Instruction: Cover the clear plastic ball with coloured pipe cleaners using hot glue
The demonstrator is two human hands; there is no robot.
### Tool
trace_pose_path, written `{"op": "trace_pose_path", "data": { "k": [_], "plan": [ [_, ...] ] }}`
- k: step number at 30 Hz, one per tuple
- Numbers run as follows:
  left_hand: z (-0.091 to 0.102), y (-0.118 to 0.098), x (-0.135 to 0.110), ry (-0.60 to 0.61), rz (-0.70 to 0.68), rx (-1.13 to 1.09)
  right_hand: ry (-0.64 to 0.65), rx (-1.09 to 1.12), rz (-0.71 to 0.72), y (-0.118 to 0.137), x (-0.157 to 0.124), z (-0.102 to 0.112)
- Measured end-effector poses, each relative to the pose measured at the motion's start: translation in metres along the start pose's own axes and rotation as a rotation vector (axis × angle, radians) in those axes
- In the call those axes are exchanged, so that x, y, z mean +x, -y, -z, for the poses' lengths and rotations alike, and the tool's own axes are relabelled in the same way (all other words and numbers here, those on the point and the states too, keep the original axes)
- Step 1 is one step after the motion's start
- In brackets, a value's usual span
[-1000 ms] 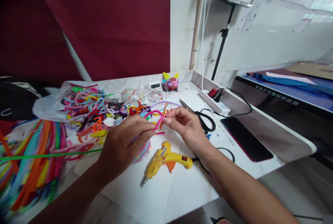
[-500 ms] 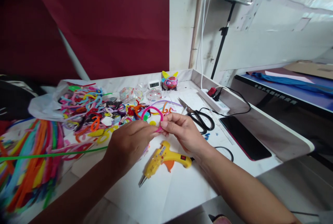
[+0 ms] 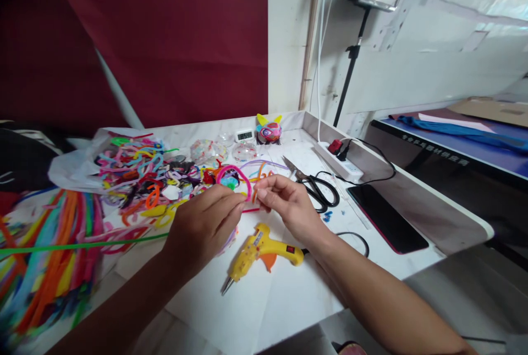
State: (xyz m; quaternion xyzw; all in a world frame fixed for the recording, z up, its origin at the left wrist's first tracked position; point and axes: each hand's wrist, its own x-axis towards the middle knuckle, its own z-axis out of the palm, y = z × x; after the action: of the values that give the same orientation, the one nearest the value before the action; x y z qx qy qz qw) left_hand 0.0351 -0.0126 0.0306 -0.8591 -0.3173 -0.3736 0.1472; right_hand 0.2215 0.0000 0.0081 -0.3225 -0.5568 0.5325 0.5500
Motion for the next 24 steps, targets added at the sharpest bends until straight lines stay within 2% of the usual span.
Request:
{"op": "trace_pose_path", "data": {
  "k": [3, 6, 10, 13, 18, 21, 24],
  "plan": [
    [0.000, 0.000, 0.000, -0.009, 0.033, 0.014, -0.062, -0.337, 0.326, -0.001, -0.004, -0.002],
    [-0.001, -0.001, -0.001, 0.010, 0.042, 0.017, -0.011, -0.679, 0.639, -0.002, -0.008, -0.003],
    [-0.004, -0.002, -0.005, 0.045, 0.040, 0.027, 0.032, -0.936, 0.854, -0.004, -0.010, -0.002],
    [-0.006, -0.005, -0.006, 0.051, 0.029, 0.032, 0.031, -1.071, 0.943, -0.006, -0.010, 0.001],
    [-0.006, -0.010, -0.004, 0.014, -0.010, 0.091, 0.019, -1.218, 0.999, -0.008, -0.012, 0.001],
    [-0.006, -0.012, -0.002, -0.016, -0.027, 0.109, -0.026, -1.182, 1.003, -0.005, -0.015, -0.005],
    [-0.006, -0.013, -0.003, -0.026, -0.026, 0.055, -0.089, -1.049, 0.890, -0.001, -0.016, -0.010]
  ]
}}
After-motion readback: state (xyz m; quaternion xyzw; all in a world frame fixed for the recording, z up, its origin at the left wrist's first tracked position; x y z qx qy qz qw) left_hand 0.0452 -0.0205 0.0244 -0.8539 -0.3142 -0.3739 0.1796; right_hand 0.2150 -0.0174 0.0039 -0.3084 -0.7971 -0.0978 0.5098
